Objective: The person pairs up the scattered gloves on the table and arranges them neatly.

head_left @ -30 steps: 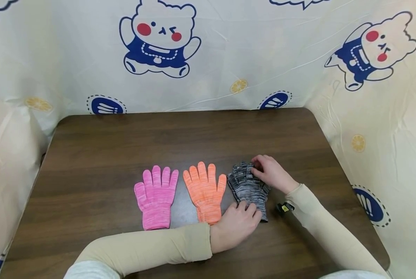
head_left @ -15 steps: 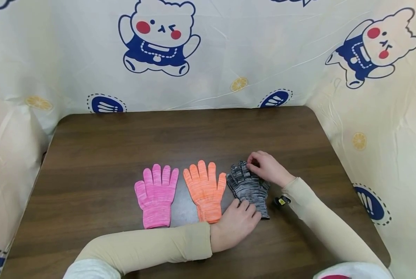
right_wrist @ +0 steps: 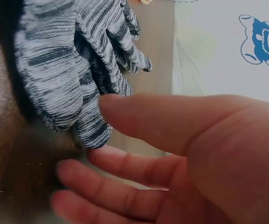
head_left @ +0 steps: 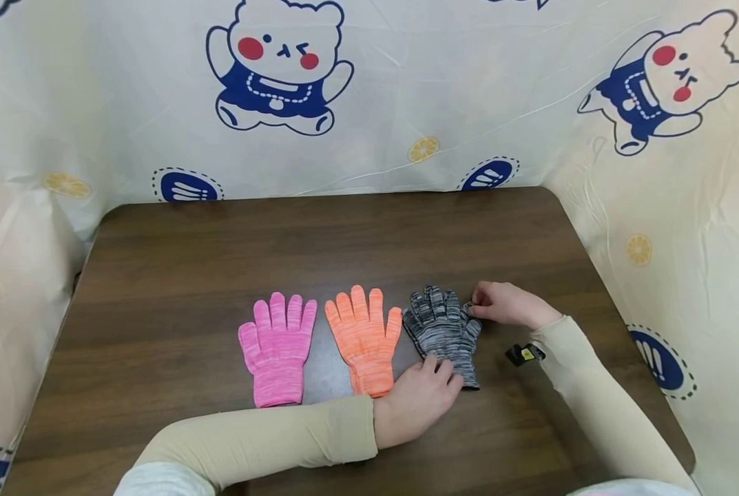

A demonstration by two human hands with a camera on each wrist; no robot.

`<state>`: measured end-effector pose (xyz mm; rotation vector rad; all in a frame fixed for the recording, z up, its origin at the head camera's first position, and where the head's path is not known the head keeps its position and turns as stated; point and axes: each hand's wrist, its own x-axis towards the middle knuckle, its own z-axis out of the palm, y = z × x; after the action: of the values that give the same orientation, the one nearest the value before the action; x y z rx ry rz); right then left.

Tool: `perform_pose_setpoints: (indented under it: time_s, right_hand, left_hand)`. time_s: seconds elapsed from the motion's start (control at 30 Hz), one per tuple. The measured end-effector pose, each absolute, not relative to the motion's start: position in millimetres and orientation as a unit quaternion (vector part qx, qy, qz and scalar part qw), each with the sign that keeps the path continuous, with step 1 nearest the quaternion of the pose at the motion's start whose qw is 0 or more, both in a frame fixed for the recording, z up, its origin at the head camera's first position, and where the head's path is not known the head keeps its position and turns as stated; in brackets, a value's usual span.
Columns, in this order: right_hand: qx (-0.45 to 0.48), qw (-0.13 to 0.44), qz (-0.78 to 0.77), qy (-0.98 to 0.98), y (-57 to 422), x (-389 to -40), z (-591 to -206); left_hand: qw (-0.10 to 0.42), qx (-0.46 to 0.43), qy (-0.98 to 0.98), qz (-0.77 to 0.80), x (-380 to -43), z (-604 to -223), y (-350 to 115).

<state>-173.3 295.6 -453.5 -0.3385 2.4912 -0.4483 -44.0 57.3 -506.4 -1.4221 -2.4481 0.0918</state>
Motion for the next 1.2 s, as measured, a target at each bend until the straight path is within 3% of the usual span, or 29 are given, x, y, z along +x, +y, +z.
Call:
perform_pose_setpoints:
  time_s: [0.13, 0.37, 0.73, 1.2]
  right_hand:
    - [-0.118, 0.290, -0.159, 0.936, 297, -171, -451]
    - [-0.148, 0.365, -0.143, 0.908, 292, -167, -450]
    - [-0.128, 0.350, -0.170, 0.912, 294, -169, -463]
    - [-0.169, 0.302, -0.197, 0.917, 302, -168, -450]
  left_hand:
    - [0.159, -0.491, -0.856, 0.032, -45, -506, 59]
    - [0.173, -0.479, -0.860, 0.034, -46, -502, 61]
    - [0.164, -0.483, -0.860, 0.030, -46, -500, 61]
    - [0.170, -0.464, -0.869, 0.030, -49, -505, 64]
